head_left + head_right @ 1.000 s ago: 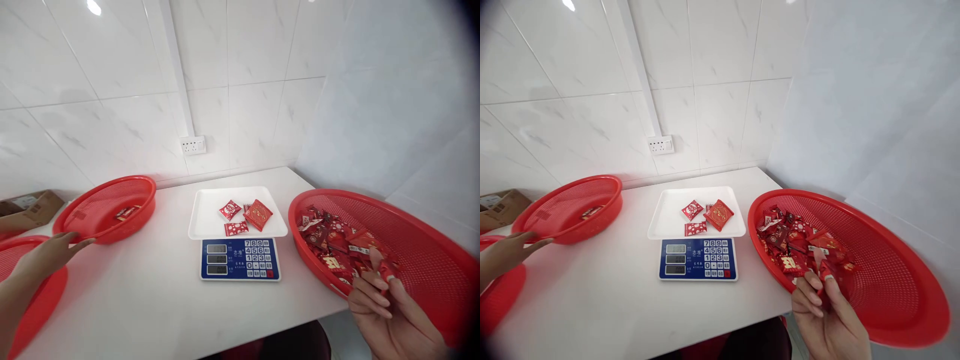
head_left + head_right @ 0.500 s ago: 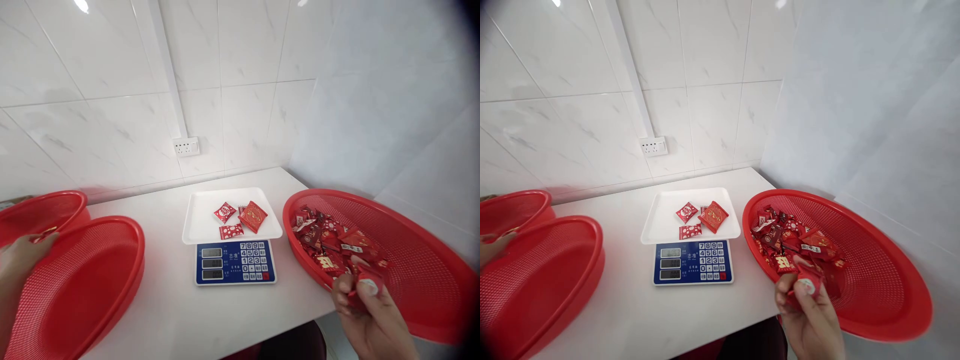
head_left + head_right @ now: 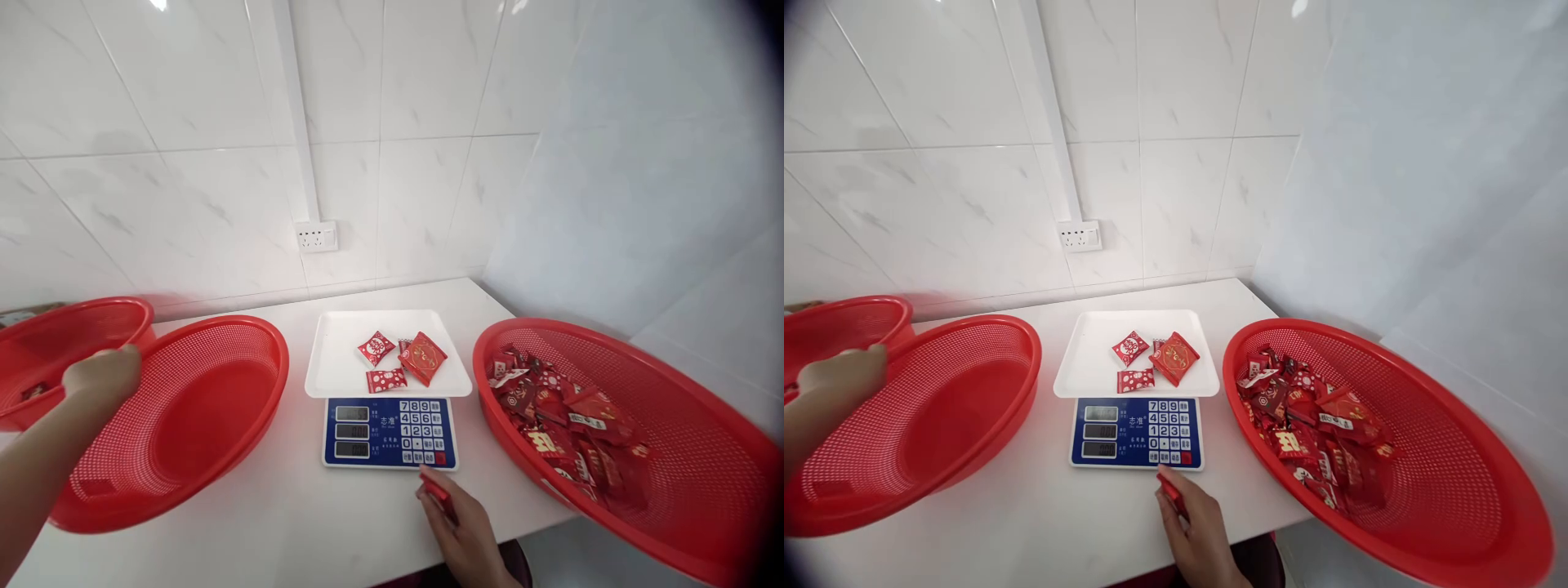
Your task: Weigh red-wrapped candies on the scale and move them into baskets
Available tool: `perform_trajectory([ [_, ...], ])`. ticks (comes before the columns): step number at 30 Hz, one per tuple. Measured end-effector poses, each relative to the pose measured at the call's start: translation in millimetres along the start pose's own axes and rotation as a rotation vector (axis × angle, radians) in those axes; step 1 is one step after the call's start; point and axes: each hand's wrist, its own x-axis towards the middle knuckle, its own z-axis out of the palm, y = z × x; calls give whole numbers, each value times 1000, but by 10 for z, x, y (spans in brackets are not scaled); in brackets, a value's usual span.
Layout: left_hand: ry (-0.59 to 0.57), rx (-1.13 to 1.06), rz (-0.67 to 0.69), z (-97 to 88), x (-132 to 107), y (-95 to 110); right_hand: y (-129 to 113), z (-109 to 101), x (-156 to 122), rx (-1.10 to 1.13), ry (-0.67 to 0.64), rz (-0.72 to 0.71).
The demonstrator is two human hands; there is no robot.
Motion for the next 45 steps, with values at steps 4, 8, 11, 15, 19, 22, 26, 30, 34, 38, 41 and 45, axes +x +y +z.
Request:
perform_trajectory([
  [4, 4, -20, 287, -32, -199, 794, -25, 90, -34, -54, -177, -135],
  [8, -12, -108, 631, 106, -525, 1841, -74, 73, 34, -6, -271, 0],
  [11, -34, -129, 817, 243, -699, 2472, -98, 49, 67, 78, -293, 106],
  [15, -44, -151, 927, 352, -769, 2837, -137, 33, 58, 146, -273, 177],
  [19, -16, -196, 953, 275, -756, 2652, -175, 20, 56, 164, -241, 185],
  [22, 20, -189, 895, 97, -713, 2215, -190, 4, 72, 183, -251, 175],
  [26, 43, -111, 696, -117, -600, 1506, -194, -20, 95, 199, -275, 196],
  [30, -30, -87, 664, -101, -579, 1237, -184, -18, 108, 220, -292, 204],
  [34, -103, -176, 849, 104, -783, 1682, -178, 14, 98, 245, -271, 227],
  [38, -174, -205, 1052, 279, -1017, 2340, -190, 24, 72, 242, -216, 230],
  [41, -199, -192, 1094, 321, -1092, 2637, -201, 8, 60, 204, -236, 217],
  [45, -176, -214, 1056, 281, -1067, 2628, -203, -4, 61, 181, -226, 213],
])
